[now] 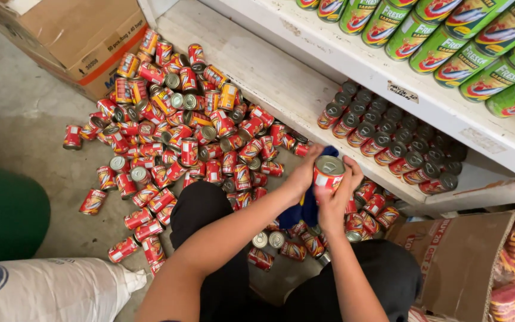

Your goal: Wipe canned sardine tins with a cloth and place them on a storage shelf.

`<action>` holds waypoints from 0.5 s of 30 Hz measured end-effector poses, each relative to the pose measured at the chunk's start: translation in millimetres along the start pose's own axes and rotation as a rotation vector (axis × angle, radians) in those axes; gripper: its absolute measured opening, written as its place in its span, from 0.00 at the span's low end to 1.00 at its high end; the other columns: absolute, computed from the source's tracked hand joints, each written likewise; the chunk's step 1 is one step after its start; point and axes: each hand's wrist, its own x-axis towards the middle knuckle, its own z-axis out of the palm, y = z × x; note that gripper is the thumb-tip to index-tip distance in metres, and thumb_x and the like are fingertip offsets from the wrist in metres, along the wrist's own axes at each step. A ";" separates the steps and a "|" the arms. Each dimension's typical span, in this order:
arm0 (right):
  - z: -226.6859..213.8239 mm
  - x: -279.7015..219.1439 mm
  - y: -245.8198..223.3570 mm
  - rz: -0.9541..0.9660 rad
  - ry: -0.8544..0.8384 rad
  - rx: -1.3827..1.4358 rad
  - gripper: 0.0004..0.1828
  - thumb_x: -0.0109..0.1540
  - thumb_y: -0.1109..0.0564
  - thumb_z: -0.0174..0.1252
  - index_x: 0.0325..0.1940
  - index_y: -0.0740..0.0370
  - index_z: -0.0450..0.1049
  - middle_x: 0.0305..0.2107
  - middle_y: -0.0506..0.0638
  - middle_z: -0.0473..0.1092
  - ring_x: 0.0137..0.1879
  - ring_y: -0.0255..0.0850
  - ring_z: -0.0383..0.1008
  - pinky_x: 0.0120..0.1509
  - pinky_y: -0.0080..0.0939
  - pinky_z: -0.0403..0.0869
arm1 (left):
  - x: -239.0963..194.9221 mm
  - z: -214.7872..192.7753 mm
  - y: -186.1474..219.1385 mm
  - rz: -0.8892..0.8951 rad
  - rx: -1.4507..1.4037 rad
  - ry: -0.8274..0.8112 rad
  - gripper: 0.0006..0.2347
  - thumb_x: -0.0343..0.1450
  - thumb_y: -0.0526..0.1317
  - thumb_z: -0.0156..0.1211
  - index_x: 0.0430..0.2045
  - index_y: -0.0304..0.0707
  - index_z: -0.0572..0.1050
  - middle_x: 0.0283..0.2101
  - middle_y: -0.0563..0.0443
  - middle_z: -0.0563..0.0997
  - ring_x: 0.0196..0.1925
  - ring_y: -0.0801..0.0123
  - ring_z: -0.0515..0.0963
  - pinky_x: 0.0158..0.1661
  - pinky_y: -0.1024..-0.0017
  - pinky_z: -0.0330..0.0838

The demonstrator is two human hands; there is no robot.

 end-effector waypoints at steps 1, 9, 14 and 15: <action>-0.7 -0.4 -1.8 -0.005 0.004 -0.001 0.55 0.54 0.17 0.57 0.62 0.69 0.63 0.62 0.62 0.51 0.69 0.56 0.50 0.79 0.53 0.48 | 15.5 -13.1 -34.4 0.004 0.000 -0.004 0.26 0.79 0.52 0.42 0.68 0.30 0.61 0.72 0.23 0.58 0.77 0.41 0.53 0.74 0.55 0.43; -7.3 6.4 -7.0 -0.288 0.084 -0.146 0.40 0.50 0.36 0.78 0.54 0.62 0.70 0.57 0.61 0.57 0.65 0.61 0.57 0.74 0.59 0.57 | 25.2 -33.8 -79.0 -0.261 -0.041 -0.218 0.19 0.75 0.49 0.55 0.49 0.28 0.77 0.51 0.28 0.79 0.59 0.44 0.76 0.62 0.51 0.66; -9.5 6.2 -14.2 -0.377 0.088 -0.034 0.41 0.45 0.43 0.82 0.50 0.67 0.71 0.45 0.61 0.70 0.56 0.59 0.69 0.72 0.59 0.60 | -3.7 -31.4 -14.9 -0.094 0.261 -0.331 0.19 0.77 0.45 0.50 0.50 0.23 0.76 0.54 0.21 0.77 0.63 0.33 0.72 0.64 0.44 0.62; -13.6 7.7 -17.8 -0.393 0.085 -0.054 0.41 0.43 0.43 0.83 0.49 0.67 0.71 0.43 0.59 0.73 0.53 0.57 0.70 0.73 0.59 0.59 | -10.6 -29.8 1.5 -0.040 0.478 -0.390 0.20 0.79 0.48 0.45 0.49 0.25 0.77 0.53 0.21 0.78 0.62 0.27 0.71 0.64 0.40 0.62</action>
